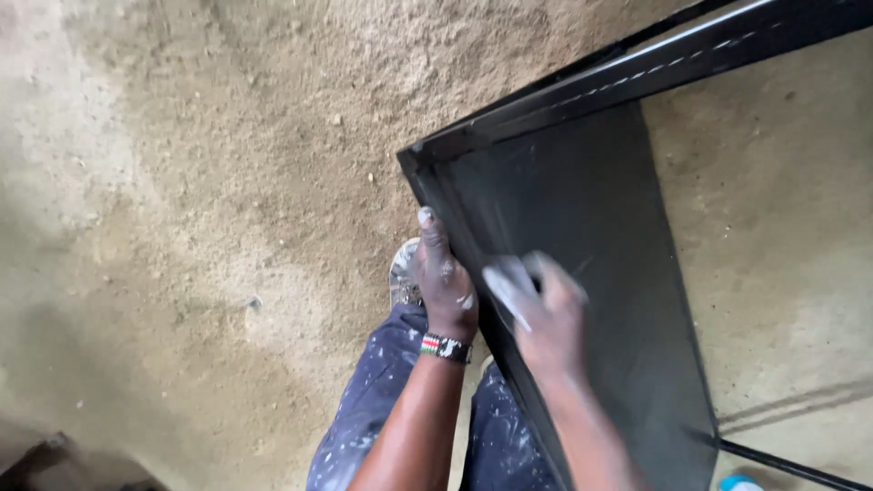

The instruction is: Sanding a black metal furniture panel using a sanding block to prepare it for finishing.

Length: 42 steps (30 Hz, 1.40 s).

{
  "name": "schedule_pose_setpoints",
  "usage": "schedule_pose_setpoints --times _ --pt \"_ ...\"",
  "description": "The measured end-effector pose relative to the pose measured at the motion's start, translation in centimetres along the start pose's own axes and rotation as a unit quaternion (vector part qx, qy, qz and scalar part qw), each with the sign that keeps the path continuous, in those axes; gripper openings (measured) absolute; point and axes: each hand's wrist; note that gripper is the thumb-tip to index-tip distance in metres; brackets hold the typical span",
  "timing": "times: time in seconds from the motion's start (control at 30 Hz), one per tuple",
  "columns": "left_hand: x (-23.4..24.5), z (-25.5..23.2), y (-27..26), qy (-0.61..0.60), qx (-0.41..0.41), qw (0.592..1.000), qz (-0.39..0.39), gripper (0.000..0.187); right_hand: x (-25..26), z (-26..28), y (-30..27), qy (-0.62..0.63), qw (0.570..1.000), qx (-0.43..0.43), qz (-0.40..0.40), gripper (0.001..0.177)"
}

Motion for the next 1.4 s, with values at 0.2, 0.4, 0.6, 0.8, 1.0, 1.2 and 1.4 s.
schedule_pose_setpoints --times 0.2,0.4,0.6,0.8,1.0,1.2,1.4 --pt "3.1 4.9 1.6 -0.011 0.023 1.0 0.001 0.057 -2.5 3.7 5.0 -0.019 0.993 0.115 -0.001 0.037" --pt "3.7 5.5 1.6 -0.041 0.06 0.997 -0.025 0.059 1.8 -5.5 -4.0 -0.047 0.998 -0.034 -0.005 0.047" --pt "3.1 4.3 1.6 -0.073 0.069 0.995 -0.024 0.056 -6.2 5.7 10.5 0.031 0.996 0.085 -0.017 0.02" --pt "2.4 1.5 0.3 0.324 -0.25 0.907 0.099 0.051 -1.0 2.7 3.4 -0.056 0.998 0.016 0.022 0.039" --pt "1.6 2.8 0.6 0.135 -0.165 0.975 0.065 0.042 -5.4 8.4 10.3 -0.017 0.999 0.034 -0.01 0.023" --pt "2.0 2.7 2.0 -0.123 0.09 0.988 0.01 0.052 -6.4 3.8 13.7 0.262 0.96 0.062 0.078 0.025" --pt "4.2 7.0 2.6 -0.143 0.087 0.986 0.002 0.051 -4.4 7.8 11.3 0.009 0.997 -0.058 0.053 0.031"
Point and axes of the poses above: each hand's wrist, its own y-axis towards the middle knuckle, its own x-axis out of the back of the hand, z = x × y, and after that the axes turned 5 degrees about z, right-handed
